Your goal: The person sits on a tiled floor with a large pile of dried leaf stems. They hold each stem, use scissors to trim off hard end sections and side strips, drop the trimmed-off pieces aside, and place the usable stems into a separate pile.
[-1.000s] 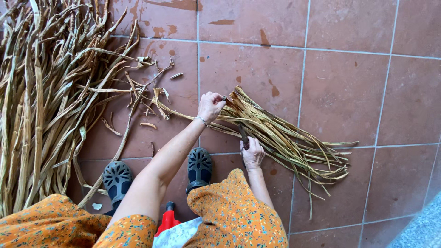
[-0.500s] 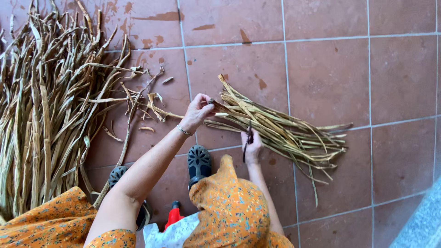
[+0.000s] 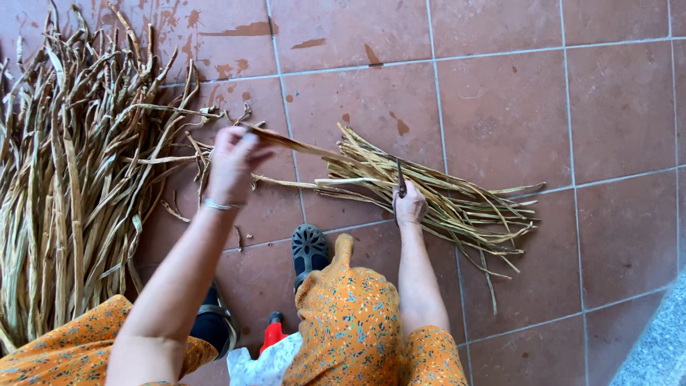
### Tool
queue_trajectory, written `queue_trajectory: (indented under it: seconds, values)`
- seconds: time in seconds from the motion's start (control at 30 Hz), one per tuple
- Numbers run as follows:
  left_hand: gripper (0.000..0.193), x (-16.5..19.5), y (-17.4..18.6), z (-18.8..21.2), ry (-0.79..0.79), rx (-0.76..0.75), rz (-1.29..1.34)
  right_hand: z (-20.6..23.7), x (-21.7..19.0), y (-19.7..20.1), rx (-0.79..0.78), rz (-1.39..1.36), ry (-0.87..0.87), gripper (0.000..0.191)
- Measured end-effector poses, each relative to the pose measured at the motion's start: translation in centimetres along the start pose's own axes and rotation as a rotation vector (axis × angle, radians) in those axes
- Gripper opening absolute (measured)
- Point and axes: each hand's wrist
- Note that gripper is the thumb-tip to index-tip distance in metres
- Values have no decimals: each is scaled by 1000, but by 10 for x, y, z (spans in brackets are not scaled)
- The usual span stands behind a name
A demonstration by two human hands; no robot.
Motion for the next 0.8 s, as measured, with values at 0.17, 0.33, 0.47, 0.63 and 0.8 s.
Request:
queue_trajectory:
  seconds: [0.17,0.33,0.47,0.63,0.8]
  values:
    - [17,94,35,3,-214,-7,225,3,24,-1,65,87,16,13]
    - [23,188,91,11,-506,-26,325,9,30,-1,-68,111,-136,18]
    - [16,250,101,31,-563,-55,255,19,32,10,-117,63,-135,57]
    - [14,243,41,104,-370,31,-177,37,5,38,-72,-172,-23,72]
    - [16,213,2,179,-222,-109,-129,51,-73,114,-93,-700,338,69]
Point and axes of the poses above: each hand's wrist, its own z-axis away from the middle knuckle, its own y-axis out of the back of the hand, x = y × z, and after that the axes turned 11 degrees about z, right-handed
